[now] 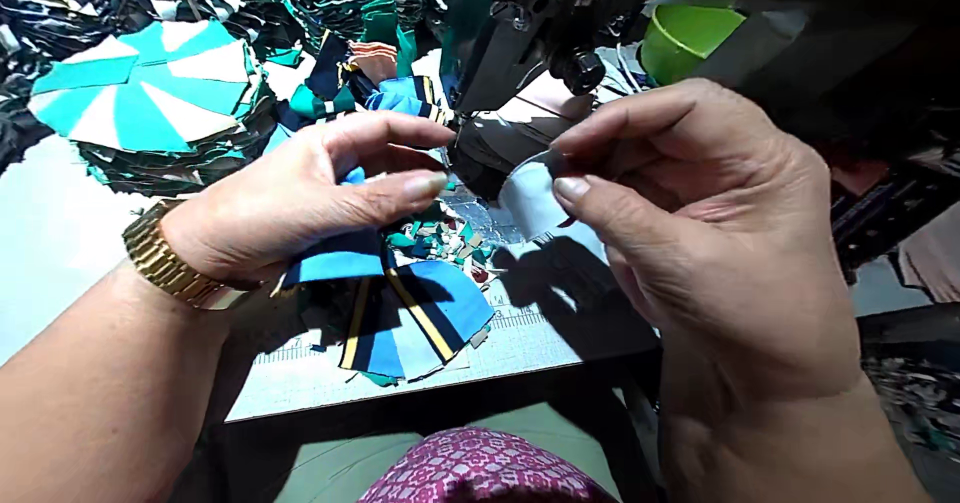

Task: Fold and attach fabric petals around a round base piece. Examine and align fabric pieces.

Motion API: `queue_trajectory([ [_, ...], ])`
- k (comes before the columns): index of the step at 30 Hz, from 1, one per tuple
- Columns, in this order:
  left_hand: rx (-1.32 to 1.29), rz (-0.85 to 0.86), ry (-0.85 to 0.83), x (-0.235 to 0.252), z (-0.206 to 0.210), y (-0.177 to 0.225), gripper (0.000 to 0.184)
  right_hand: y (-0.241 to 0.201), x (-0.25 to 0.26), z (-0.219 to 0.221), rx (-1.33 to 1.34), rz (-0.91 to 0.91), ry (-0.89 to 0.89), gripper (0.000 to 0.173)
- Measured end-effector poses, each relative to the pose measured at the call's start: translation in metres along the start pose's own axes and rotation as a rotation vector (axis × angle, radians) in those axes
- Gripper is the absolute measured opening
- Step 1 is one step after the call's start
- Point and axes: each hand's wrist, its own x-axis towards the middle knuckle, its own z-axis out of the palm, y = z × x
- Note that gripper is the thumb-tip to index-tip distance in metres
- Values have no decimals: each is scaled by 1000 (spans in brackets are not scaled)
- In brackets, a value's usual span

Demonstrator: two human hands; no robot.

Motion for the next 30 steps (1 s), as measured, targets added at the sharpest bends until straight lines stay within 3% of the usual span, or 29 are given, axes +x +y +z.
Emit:
queue_trajectory([
  [2,20,28,-84,-1,4,1,49,-3,-1,13,80,12,0,24],
  [4,3,53,-171,-3,7,2,43,-5,-4,22,105,44,25,24],
  [8,-8,2,-259,-3,6,1,2,-1,-15,27,125,130,82,24],
  [14,-6,-26,-230,-3,1,2,3,0,-36,27,-82,164,106,22],
  [19,143,35,-211,0,3,-5,9,1,-57,36,-240,192,116,18],
  [30,508,75,-206,-1,11,-13,28,11,-66,36,-593,140,-73,10],
])
